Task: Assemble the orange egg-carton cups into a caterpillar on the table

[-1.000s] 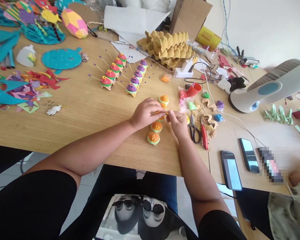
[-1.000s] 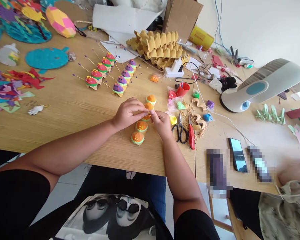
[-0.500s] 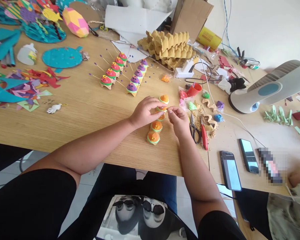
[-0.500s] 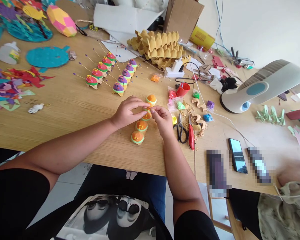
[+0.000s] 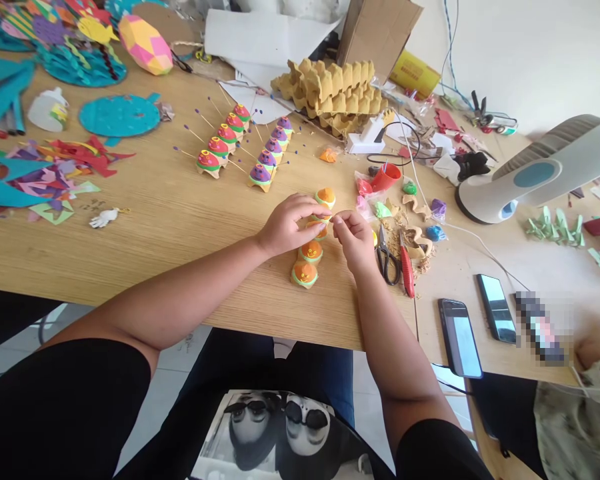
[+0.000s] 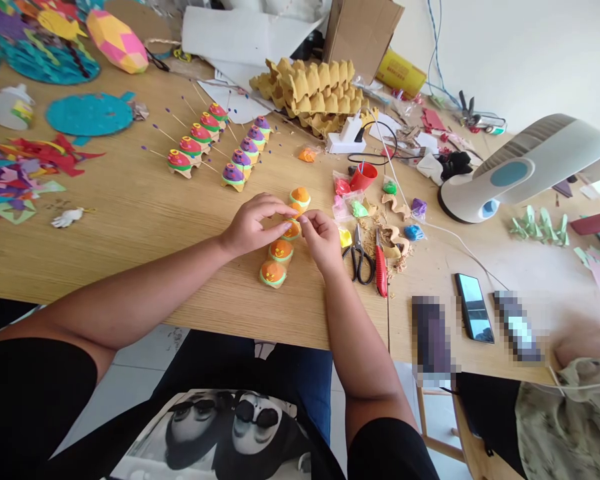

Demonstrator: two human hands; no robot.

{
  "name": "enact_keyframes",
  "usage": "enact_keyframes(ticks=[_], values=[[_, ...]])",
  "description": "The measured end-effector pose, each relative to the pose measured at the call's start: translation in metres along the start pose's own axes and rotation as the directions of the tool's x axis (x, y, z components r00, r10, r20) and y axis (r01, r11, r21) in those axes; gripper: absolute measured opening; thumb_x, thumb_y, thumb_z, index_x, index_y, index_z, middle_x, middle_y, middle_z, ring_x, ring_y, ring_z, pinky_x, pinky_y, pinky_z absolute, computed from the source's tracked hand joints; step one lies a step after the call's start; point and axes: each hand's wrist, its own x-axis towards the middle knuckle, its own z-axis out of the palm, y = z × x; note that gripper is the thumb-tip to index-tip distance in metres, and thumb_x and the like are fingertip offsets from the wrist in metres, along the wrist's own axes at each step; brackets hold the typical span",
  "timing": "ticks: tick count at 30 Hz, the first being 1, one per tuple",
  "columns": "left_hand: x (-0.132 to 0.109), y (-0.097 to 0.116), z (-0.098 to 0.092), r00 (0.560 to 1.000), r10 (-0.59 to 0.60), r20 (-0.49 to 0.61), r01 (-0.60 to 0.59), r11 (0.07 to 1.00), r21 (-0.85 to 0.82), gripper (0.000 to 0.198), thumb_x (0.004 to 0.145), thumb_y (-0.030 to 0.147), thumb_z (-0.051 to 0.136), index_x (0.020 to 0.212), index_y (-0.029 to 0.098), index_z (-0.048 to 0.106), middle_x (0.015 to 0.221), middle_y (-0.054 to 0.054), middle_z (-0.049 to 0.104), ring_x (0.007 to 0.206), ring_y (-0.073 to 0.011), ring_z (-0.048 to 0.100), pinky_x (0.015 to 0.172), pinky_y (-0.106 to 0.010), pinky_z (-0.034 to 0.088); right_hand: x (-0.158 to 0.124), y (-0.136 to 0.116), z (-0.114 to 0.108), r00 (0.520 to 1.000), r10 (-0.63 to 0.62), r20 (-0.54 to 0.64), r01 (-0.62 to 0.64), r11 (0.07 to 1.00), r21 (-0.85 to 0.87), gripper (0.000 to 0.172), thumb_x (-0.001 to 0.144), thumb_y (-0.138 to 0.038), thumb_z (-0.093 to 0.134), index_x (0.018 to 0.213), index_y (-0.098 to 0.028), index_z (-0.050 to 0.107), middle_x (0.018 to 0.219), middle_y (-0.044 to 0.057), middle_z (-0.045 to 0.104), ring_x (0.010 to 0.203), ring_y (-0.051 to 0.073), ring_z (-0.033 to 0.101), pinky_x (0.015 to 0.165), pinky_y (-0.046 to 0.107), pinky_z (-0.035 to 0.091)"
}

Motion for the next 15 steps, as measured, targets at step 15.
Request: enact_keyframes(ticks=[15], values=[[-0.0022,-0.0095,0.0048,1.0,0.008,0.011,-0.009,1.0,0.024,0.016,0.091,0.031,0.07,0.102,0.019,0.074,0.095,-0.005,0.075,0.092,-0.0186,0.067,0.088,-0.035,0.05,-0.0008,-0.0042,-0.0006,0.998,-0.011,0.062,0.021,0.987,-0.158,0.048,0.086,-0.065,0.064,0.072,-0.019,0.062,0.06,-0.003,0.05,0.057,0.01,0.042,0.055,0.025,0.035]])
